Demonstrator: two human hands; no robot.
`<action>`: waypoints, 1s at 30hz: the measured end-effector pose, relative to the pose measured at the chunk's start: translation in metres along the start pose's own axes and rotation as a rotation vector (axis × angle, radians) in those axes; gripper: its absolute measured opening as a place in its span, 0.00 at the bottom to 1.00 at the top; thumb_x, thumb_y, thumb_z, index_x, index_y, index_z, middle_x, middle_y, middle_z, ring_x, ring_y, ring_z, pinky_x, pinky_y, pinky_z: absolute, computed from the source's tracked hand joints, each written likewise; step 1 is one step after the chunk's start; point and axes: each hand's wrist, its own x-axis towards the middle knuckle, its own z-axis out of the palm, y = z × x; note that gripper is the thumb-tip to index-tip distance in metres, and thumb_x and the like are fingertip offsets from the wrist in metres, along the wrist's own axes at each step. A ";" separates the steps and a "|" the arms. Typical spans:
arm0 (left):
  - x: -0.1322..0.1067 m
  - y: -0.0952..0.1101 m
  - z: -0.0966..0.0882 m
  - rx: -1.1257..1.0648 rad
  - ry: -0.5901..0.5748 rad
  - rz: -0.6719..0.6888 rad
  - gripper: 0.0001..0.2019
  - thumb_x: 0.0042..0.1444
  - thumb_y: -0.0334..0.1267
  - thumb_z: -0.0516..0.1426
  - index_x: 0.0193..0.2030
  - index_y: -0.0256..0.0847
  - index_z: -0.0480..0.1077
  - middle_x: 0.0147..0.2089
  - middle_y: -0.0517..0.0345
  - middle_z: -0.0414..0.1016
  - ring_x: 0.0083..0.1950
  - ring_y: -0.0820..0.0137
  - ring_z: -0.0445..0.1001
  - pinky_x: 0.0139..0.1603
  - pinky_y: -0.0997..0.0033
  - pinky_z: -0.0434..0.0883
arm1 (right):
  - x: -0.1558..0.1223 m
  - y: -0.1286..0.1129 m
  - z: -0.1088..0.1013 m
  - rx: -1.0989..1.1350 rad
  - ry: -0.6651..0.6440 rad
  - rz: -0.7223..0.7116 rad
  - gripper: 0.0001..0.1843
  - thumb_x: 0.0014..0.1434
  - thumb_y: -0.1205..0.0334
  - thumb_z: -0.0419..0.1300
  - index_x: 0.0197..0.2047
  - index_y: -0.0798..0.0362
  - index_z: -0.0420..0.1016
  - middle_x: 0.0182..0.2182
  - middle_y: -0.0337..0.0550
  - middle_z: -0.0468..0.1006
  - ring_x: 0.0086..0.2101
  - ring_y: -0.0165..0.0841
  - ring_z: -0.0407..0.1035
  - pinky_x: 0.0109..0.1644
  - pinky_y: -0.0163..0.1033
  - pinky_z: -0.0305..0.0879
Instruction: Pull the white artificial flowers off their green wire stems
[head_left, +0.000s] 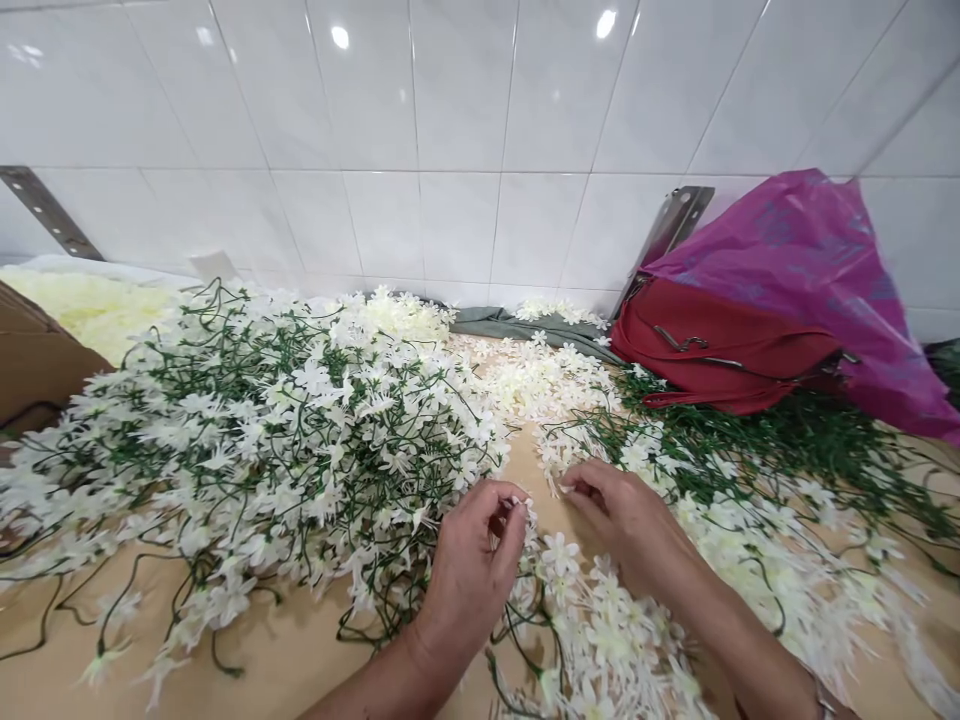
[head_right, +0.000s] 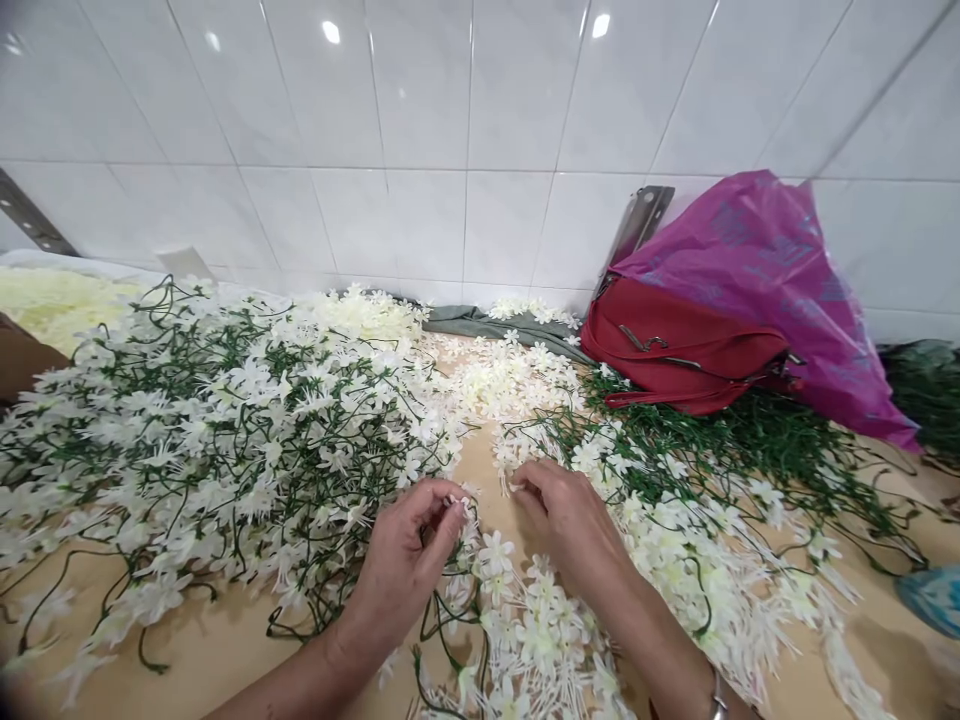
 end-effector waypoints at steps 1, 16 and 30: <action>0.000 -0.001 0.001 -0.022 -0.011 -0.033 0.07 0.67 0.35 0.54 0.40 0.39 0.74 0.35 0.56 0.75 0.35 0.70 0.73 0.35 0.75 0.68 | 0.000 -0.001 0.002 0.032 0.029 0.018 0.08 0.62 0.62 0.57 0.37 0.46 0.78 0.31 0.40 0.81 0.29 0.37 0.73 0.33 0.39 0.65; 0.000 -0.009 0.003 -0.259 0.021 -0.202 0.12 0.70 0.45 0.55 0.46 0.40 0.74 0.34 0.57 0.79 0.37 0.69 0.80 0.34 0.76 0.71 | 0.002 -0.008 0.013 0.473 0.241 0.143 0.10 0.63 0.53 0.64 0.40 0.50 0.80 0.38 0.45 0.81 0.40 0.39 0.75 0.46 0.42 0.72; -0.001 -0.010 0.002 -0.209 0.014 -0.163 0.13 0.70 0.45 0.54 0.43 0.39 0.75 0.32 0.59 0.76 0.34 0.71 0.75 0.33 0.75 0.68 | 0.003 -0.006 0.010 0.451 0.235 0.163 0.14 0.66 0.48 0.61 0.39 0.51 0.77 0.34 0.42 0.78 0.36 0.36 0.73 0.42 0.40 0.68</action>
